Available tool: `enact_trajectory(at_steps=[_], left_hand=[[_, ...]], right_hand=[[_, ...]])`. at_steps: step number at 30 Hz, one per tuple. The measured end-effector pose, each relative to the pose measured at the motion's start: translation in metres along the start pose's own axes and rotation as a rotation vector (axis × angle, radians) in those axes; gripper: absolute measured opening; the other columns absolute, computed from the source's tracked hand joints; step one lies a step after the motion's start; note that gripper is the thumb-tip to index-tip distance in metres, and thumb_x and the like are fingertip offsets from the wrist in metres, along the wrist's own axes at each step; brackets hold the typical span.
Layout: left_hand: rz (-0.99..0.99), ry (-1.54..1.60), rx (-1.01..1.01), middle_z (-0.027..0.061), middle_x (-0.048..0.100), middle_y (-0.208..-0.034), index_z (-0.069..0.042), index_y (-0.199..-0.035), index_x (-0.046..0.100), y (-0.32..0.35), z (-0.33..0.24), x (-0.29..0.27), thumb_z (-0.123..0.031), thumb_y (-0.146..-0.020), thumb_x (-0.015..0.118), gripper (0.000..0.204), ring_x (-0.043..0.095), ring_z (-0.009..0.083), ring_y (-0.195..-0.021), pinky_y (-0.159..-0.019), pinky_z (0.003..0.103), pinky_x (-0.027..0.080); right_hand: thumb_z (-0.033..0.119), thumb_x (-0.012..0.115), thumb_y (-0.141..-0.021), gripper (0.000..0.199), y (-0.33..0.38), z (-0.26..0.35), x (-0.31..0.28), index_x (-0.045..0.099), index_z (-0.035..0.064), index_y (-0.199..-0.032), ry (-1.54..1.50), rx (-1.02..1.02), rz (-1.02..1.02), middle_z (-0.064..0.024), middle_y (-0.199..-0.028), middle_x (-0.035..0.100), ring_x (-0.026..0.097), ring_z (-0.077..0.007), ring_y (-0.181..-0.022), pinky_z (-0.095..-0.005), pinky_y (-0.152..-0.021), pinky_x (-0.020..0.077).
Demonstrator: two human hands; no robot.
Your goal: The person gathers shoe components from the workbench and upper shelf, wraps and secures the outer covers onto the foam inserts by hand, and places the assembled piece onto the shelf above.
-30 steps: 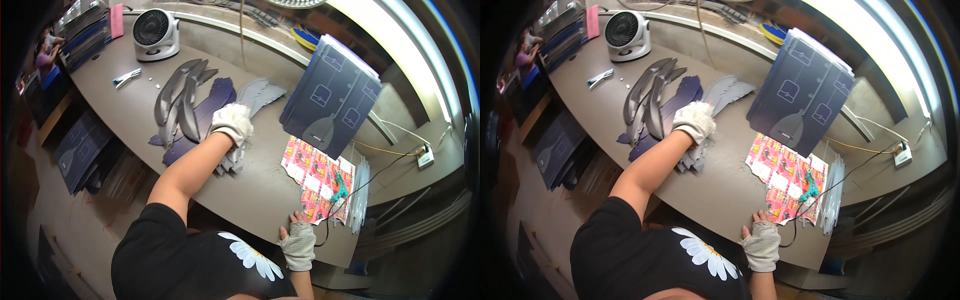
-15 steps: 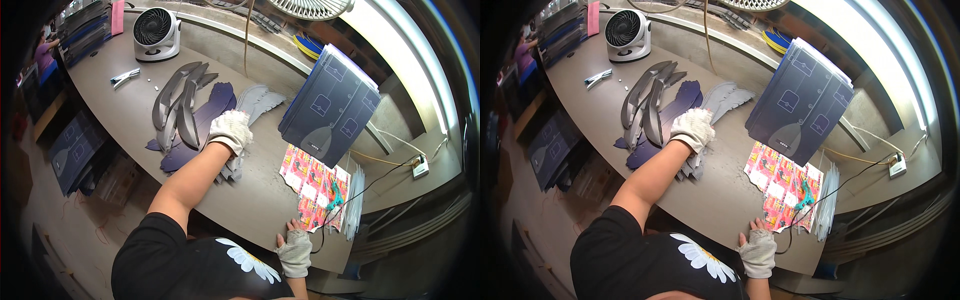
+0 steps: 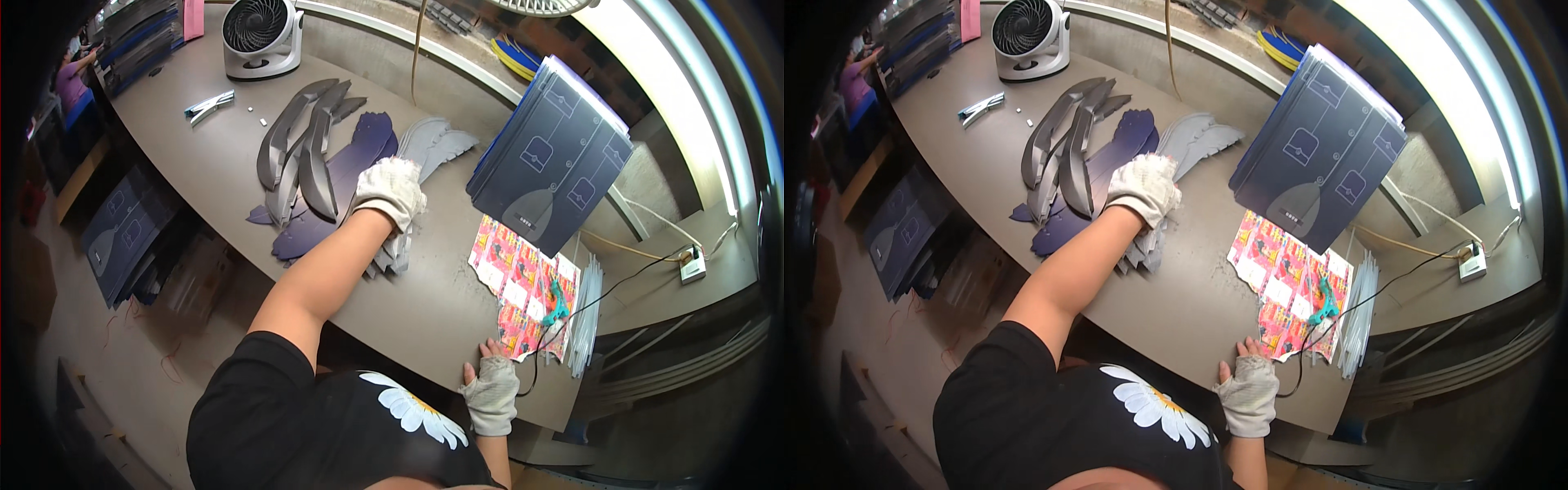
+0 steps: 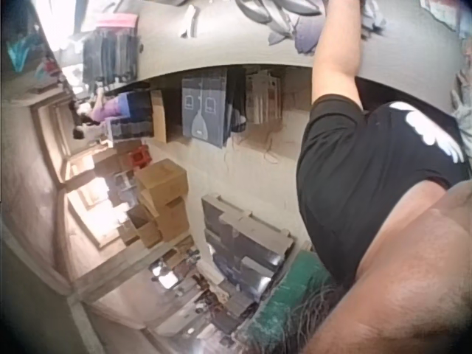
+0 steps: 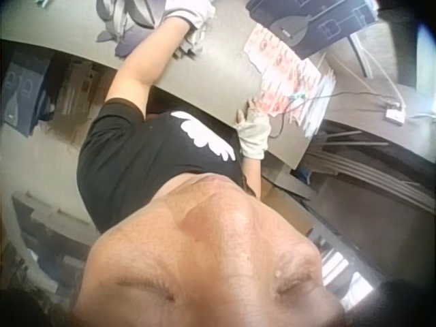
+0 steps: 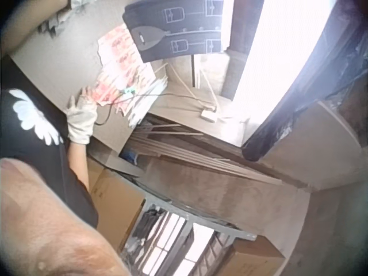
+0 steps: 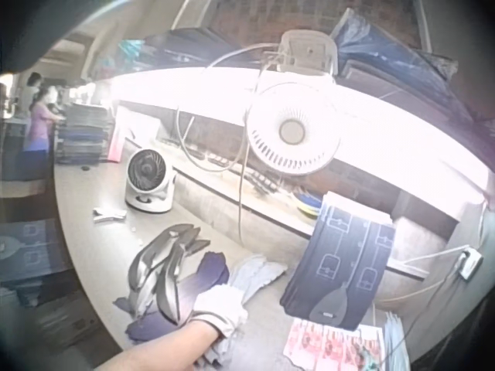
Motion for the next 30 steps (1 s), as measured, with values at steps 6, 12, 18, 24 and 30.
enact_trajectory(at_steps=[6,12,18,24,30], left_hand=[[0.094,-0.057,-0.013,0.0202,0.075,-0.136,-0.008,-0.140,0.073,0.000,-0.002,-0.001,-0.035,-0.098,0.068,0.050,0.072,0.0382,-0.129,-0.108,0.051,0.060],[0.146,-0.047,-0.026,0.0254,0.063,-0.160,-0.008,-0.158,0.062,-0.001,-0.009,0.005,-0.036,-0.099,0.066,0.066,0.064,0.0414,-0.145,-0.118,0.055,0.055],[0.128,-0.063,-0.056,0.0243,0.060,-0.165,-0.007,-0.159,0.063,-0.006,-0.009,0.010,-0.036,-0.096,0.073,0.069,0.060,0.0395,-0.152,-0.123,0.052,0.052],[0.280,-0.153,0.004,0.0270,0.048,-0.175,-0.009,-0.175,0.043,-0.017,-0.005,0.009,-0.067,-0.101,0.069,0.098,0.049,0.0429,-0.162,-0.132,0.055,0.042],[0.259,-0.184,0.023,0.0269,0.053,-0.172,-0.016,-0.177,0.040,-0.039,-0.013,-0.032,-0.062,-0.102,0.073,0.095,0.052,0.0410,-0.159,-0.128,0.053,0.046]], right_hand=[[0.031,0.082,-0.094,0.055,0.000,-0.001,0.002,0.074,-0.0013,-0.138,0.019,-0.017,0.000,-0.0246,-0.149,0.072,0.066,-0.0440,-0.142,-0.0557,-0.124,0.0488],[0.030,0.083,-0.093,0.054,0.003,-0.001,0.000,0.075,-0.0008,-0.137,0.023,-0.004,-0.019,-0.0237,-0.148,0.073,0.067,-0.0428,-0.141,-0.0550,-0.122,0.0499],[0.029,0.084,-0.092,0.053,-0.001,0.005,-0.005,0.075,-0.0006,-0.135,0.033,-0.014,-0.025,-0.0234,-0.146,0.074,0.069,-0.0414,-0.139,-0.0521,-0.119,0.0528],[0.029,0.086,-0.091,0.052,-0.046,0.021,-0.020,0.076,-0.0002,-0.134,0.043,0.050,-0.044,-0.0223,-0.143,0.075,0.073,-0.0399,-0.130,-0.0511,-0.112,0.0573],[0.034,0.082,-0.096,0.054,-0.164,0.033,0.018,0.076,0.0002,-0.138,-0.128,-0.004,-0.043,-0.0240,-0.146,0.074,0.071,-0.0390,-0.134,-0.0492,-0.116,0.0556]])
Point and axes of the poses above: each hand's wrist, its own y-axis away from the middle knuckle, its own x-axis out of the palm, z = x × y, the point moved 1 cm from there along -y, towards the middle knuckle
